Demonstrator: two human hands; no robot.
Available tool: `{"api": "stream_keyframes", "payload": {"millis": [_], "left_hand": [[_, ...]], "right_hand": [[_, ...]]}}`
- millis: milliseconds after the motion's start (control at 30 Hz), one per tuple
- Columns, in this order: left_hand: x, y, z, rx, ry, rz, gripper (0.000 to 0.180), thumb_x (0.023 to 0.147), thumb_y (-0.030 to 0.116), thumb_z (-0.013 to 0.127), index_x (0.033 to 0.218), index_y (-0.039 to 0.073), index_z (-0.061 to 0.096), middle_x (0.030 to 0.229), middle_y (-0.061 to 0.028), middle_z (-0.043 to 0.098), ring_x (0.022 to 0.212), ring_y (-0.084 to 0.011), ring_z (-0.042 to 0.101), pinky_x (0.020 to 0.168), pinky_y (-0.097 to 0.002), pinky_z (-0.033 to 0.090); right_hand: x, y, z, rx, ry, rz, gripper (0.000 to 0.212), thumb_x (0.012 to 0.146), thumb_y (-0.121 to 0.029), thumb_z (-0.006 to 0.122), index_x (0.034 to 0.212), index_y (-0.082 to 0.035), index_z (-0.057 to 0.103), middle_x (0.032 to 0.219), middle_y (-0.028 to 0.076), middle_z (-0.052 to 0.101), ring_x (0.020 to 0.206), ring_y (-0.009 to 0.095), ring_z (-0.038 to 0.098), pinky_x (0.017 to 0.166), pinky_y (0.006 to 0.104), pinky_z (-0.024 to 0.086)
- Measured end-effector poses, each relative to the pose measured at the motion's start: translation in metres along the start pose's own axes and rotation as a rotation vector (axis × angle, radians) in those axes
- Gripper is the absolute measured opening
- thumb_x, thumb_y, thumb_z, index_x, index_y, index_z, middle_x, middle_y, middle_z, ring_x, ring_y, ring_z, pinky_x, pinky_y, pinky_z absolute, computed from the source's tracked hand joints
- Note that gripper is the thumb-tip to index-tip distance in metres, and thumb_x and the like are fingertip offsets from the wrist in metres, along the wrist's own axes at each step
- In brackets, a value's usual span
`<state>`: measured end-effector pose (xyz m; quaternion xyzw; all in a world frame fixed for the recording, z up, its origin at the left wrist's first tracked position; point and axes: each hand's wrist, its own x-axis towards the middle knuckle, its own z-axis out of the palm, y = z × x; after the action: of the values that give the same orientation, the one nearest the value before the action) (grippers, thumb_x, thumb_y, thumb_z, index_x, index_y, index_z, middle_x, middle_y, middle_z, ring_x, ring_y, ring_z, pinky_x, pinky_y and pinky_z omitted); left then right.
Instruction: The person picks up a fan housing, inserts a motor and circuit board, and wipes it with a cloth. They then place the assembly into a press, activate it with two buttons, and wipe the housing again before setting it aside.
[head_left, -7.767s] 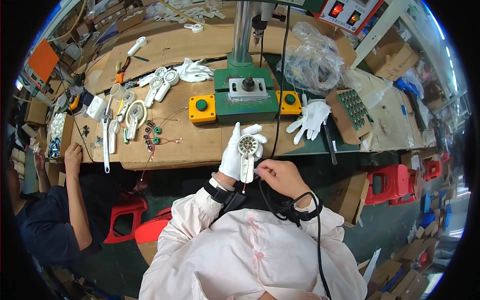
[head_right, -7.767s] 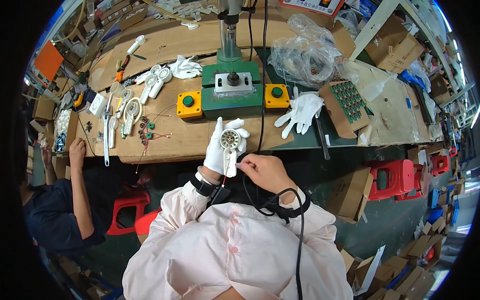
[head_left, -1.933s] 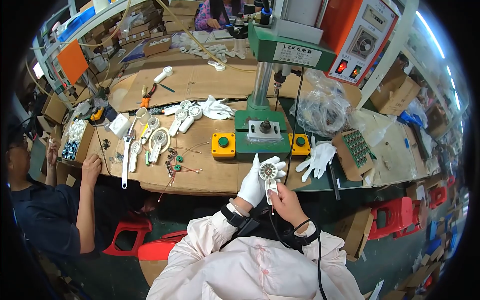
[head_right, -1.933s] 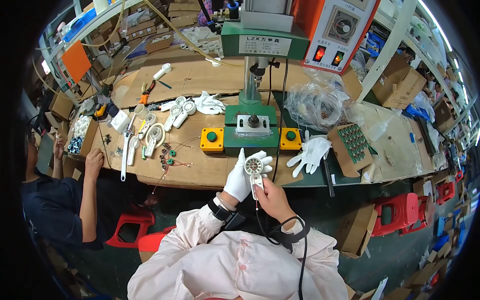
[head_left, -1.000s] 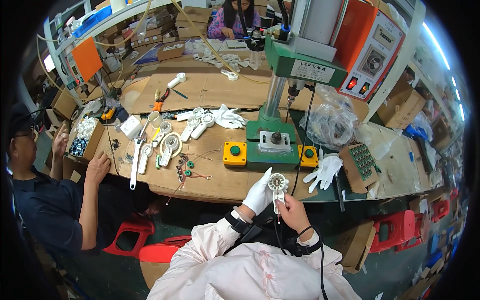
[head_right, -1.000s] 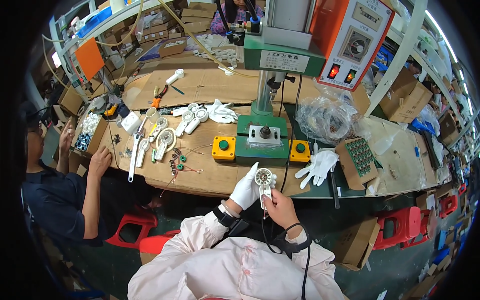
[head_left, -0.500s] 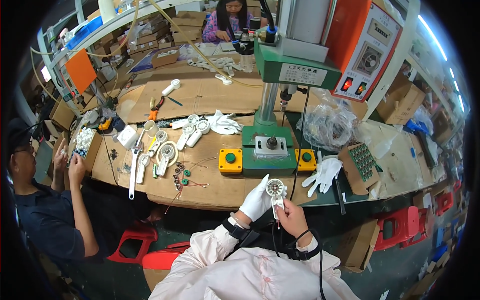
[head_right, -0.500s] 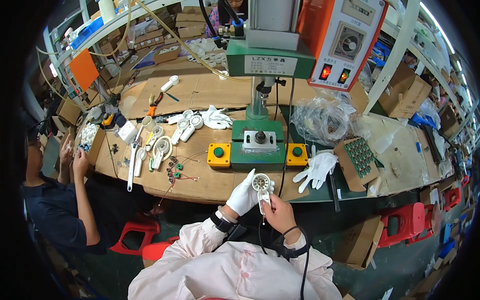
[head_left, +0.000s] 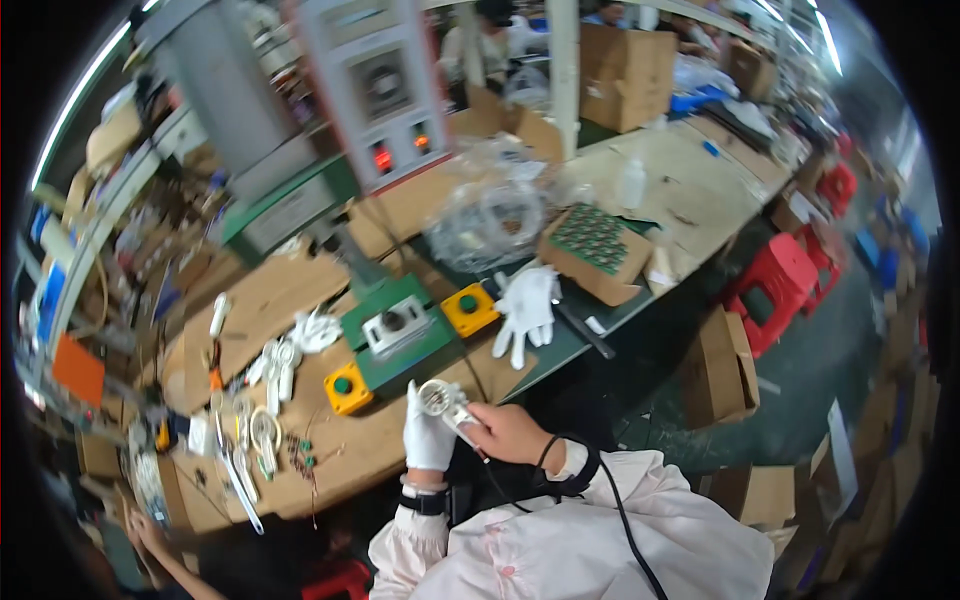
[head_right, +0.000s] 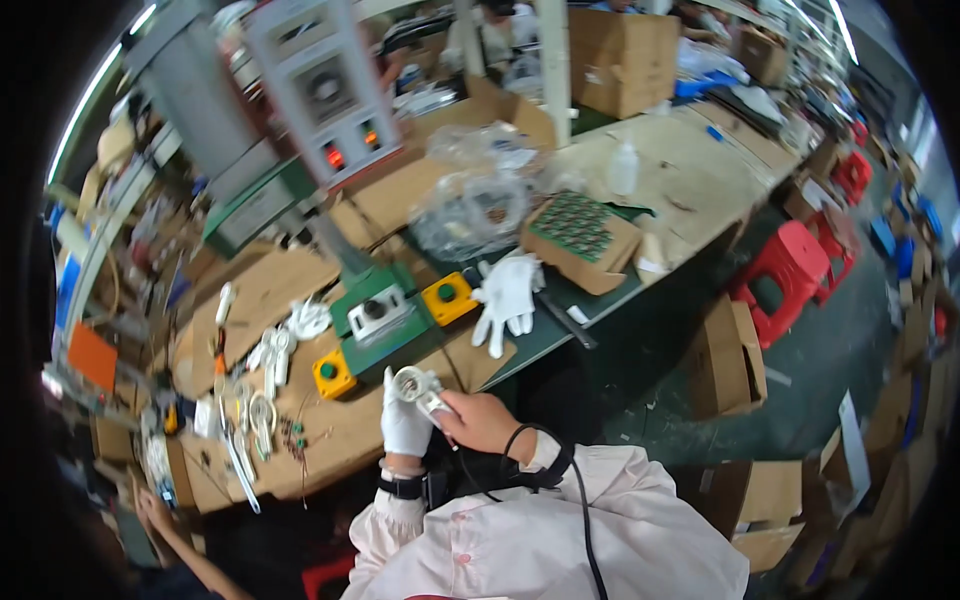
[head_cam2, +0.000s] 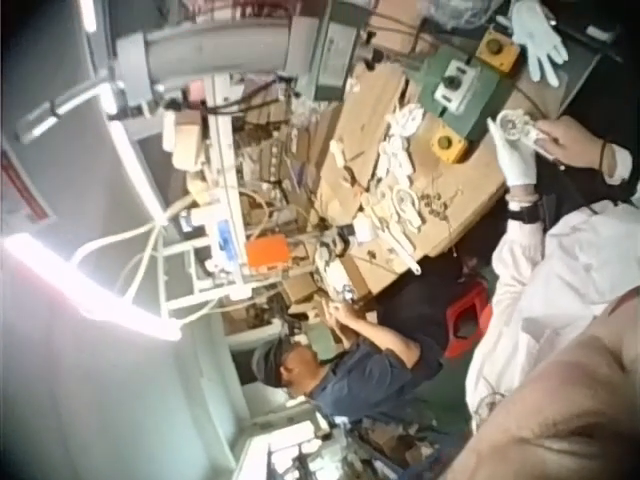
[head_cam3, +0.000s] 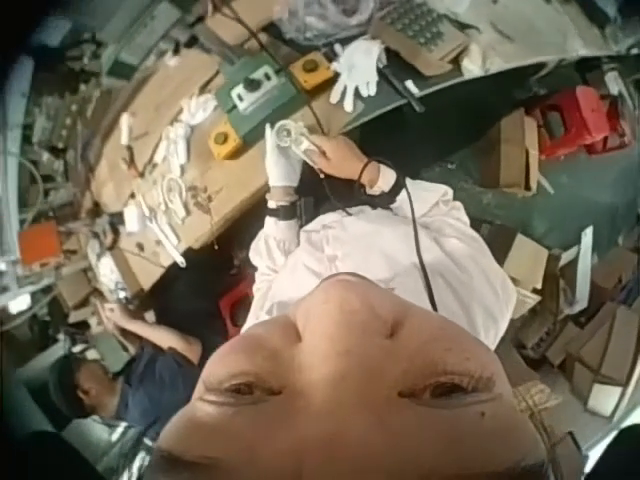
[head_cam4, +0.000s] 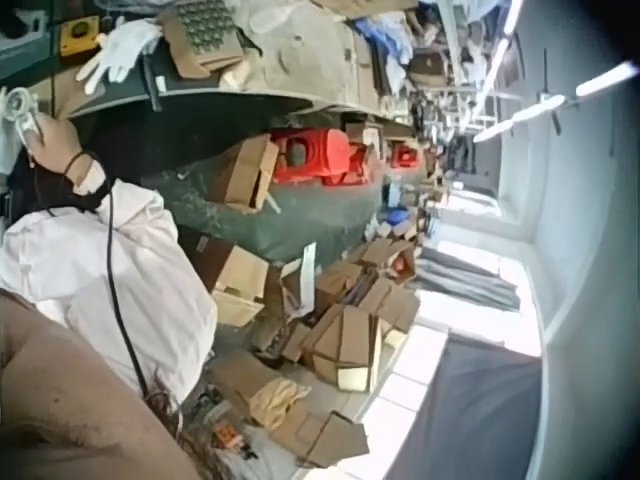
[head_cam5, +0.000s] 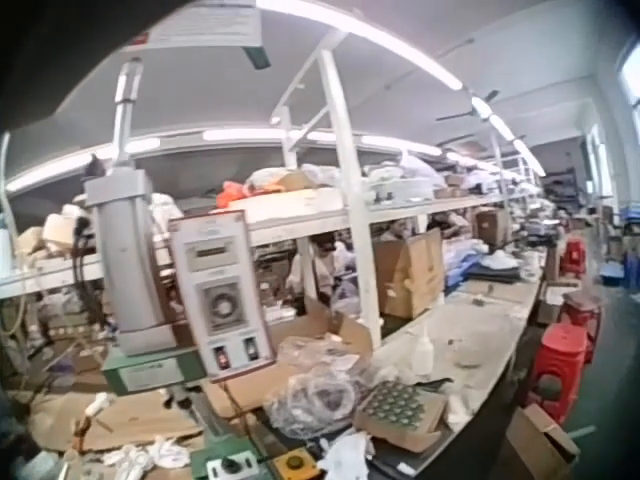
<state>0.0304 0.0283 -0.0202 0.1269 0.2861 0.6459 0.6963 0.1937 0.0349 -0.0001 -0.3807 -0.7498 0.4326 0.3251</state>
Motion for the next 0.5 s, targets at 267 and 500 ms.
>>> {"api": "stream_keyframes", "payload": {"millis": [267,500], "left_hand": [[-0.001,0.002,0.019,0.111,0.054,-0.004,0.056,0.097,0.055,0.04,0.098,0.002,0.061,0.092,-0.0143,0.066,0.085,-0.0268,0.063,0.079,-0.0377,0.051],[-0.003,-0.004,0.007,0.139,0.084,0.062,0.046,0.099,0.047,0.044,0.104,0.004,0.059,0.095,-0.0135,0.065,0.086,-0.0259,0.062,0.082,-0.0367,0.051]], "right_hand": [[-0.007,0.015,-0.012,0.027,0.015,-0.095,0.024,0.094,-0.031,0.055,0.103,-0.009,0.059,0.072,0.012,0.065,0.065,0.032,0.064,0.058,0.0402,0.049],[-0.014,0.016,-0.038,0.163,-0.051,-0.053,0.035,0.089,-0.034,0.06,0.114,-0.01,0.058,0.082,0.015,0.067,0.074,0.036,0.065,0.065,0.0438,0.051]]}}
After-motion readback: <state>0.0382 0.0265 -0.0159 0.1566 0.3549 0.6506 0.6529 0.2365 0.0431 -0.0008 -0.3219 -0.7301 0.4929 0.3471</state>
